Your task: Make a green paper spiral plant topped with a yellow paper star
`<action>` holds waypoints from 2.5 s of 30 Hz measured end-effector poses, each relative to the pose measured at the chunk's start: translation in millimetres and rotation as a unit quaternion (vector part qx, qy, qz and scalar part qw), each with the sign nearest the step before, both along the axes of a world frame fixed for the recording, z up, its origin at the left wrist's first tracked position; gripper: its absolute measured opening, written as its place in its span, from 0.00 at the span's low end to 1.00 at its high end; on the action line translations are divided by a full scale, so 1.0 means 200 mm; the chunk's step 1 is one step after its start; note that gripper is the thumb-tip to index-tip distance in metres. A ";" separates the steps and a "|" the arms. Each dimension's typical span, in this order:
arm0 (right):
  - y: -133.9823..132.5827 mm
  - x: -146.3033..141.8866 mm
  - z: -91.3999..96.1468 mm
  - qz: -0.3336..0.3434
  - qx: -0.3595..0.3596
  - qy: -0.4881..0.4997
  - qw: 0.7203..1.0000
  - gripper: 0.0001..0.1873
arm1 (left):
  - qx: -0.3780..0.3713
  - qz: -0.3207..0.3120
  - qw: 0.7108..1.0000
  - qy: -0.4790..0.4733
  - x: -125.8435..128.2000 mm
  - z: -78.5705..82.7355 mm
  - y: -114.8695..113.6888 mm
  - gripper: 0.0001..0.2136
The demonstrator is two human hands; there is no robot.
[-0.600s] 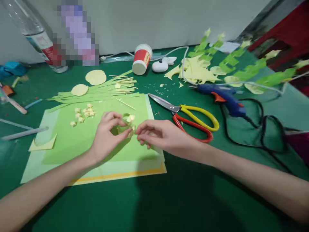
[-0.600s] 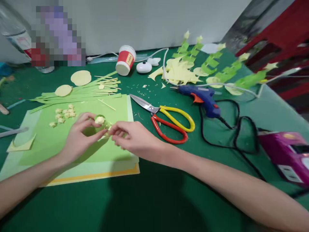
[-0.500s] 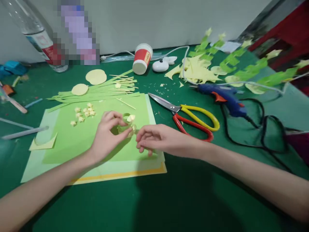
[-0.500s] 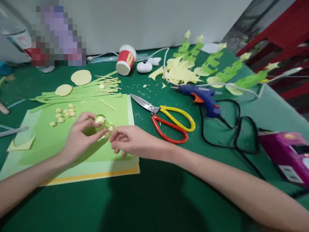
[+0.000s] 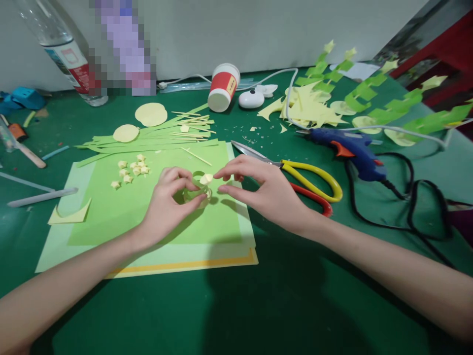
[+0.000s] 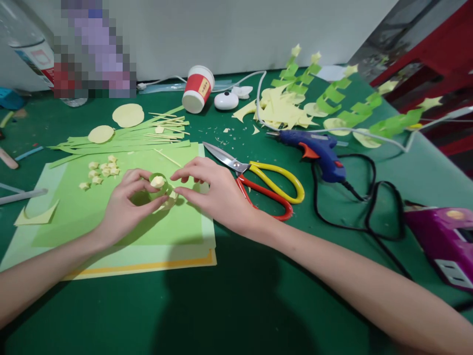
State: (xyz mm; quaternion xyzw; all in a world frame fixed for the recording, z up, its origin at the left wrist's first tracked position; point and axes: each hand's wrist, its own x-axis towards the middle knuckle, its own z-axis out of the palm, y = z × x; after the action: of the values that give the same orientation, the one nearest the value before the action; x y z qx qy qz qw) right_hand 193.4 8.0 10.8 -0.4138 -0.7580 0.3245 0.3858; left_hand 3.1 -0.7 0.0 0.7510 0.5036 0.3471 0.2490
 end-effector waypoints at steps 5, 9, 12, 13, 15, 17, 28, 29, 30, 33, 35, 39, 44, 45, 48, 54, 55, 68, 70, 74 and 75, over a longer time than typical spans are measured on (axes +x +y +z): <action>0.06 -0.04 0.01 0.036 -0.026 0.047 0.998 0.06 | -0.003 0.002 1.000 0.007 0.00 0.00 0.00 0.06; 0.11 -0.06 0.01 0.088 -0.056 0.077 0.992 0.03 | -0.001 -0.002 1.000 0.003 0.00 0.00 -0.01 0.06; 0.12 -0.06 0.00 0.110 -0.072 0.079 0.988 0.02 | 0.004 -0.010 1.000 -0.004 0.00 -0.01 -0.01 0.06; 0.13 -0.06 -0.01 0.112 -0.070 0.078 0.988 0.02 | 0.007 -0.011 1.000 -0.006 0.00 -0.01 -0.01 0.06; 0.13 -0.05 -0.01 0.114 -0.060 0.074 0.989 0.03 | 0.013 -0.012 1.000 -0.007 0.00 -0.02 -0.01 0.06; 0.13 -0.05 -0.01 0.118 -0.043 0.062 0.990 0.02 | 0.017 -0.013 1.000 -0.002 0.00 -0.02 -0.01 0.06; 0.14 -0.05 -0.01 0.120 0.063 0.012 0.991 0.04 | 0.026 -0.021 0.997 0.074 -0.09 0.04 -0.03 0.10; 0.14 -0.05 -0.01 0.118 0.069 0.014 0.991 0.03 | 0.024 -0.017 0.997 0.078 -0.11 0.05 -0.03 0.09; 0.14 -0.05 -0.01 0.117 0.074 0.017 0.990 0.03 | 0.024 -0.011 0.996 0.080 -0.12 0.05 -0.04 0.07; 0.13 -0.05 -0.02 0.118 0.081 0.023 0.989 0.04 | 0.031 0.006 0.996 0.080 -0.15 0.05 -0.05 0.03; 0.12 -0.06 -0.01 0.115 0.077 0.020 0.990 0.04 | 0.036 0.015 0.996 0.075 -0.17 0.04 -0.04 0.02; 0.11 -0.07 0.01 0.082 0.014 0.033 0.996 0.03 | 0.041 0.032 0.997 0.054 -0.18 0.01 -0.03 0.02; 0.10 -0.06 0.06 0.000 -0.170 0.130 0.977 0.05 | 0.126 -0.008 0.989 0.081 -0.20 0.03 -0.03 0.07; 0.09 -0.06 0.08 -0.012 -0.202 0.149 0.968 0.05 | 0.139 -0.019 0.985 0.101 -0.19 0.04 -0.04 0.07; 0.07 -0.04 0.14 -0.016 -0.268 0.195 0.943 0.05 | 0.179 -0.044 0.971 0.154 -0.17 0.12 -0.06 0.08; 0.01 -0.01 0.22 0.036 -0.284 0.216 0.934 0.05 | 0.185 -0.016 0.967 0.173 -0.07 0.27 -0.07 0.16; 0.00 -0.01 0.23 0.041 -0.282 0.216 0.934 0.05 | 0.183 -0.017 0.969 0.164 -0.06 0.29 -0.07 0.17; -0.06 0.01 0.31 0.030 -0.184 0.160 0.969 0.07 | 0.202 -0.066 0.972 0.098 -0.01 0.34 -0.10 0.12; -0.07 0.01 0.32 0.023 -0.175 0.140 0.974 0.08 | 0.249 -0.086 0.962 0.075 -0.02 0.33 -0.10 0.10; -0.09 0.02 0.33 0.005 -0.114 0.102 0.988 0.08 | 0.280 -0.100 0.951 0.080 -0.03 0.33 -0.11 0.10; -0.09 0.02 0.33 0.001 -0.095 0.094 0.991 0.07 | 0.270 -0.100 0.954 0.081 -0.03 0.33 -0.11 0.10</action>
State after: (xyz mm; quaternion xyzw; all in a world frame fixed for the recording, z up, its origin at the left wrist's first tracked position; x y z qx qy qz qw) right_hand 196.7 -10.9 77.0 -0.4156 -0.6846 0.4331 0.4135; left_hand -2.3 -22.4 66.7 0.8623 0.3314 0.3817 0.0291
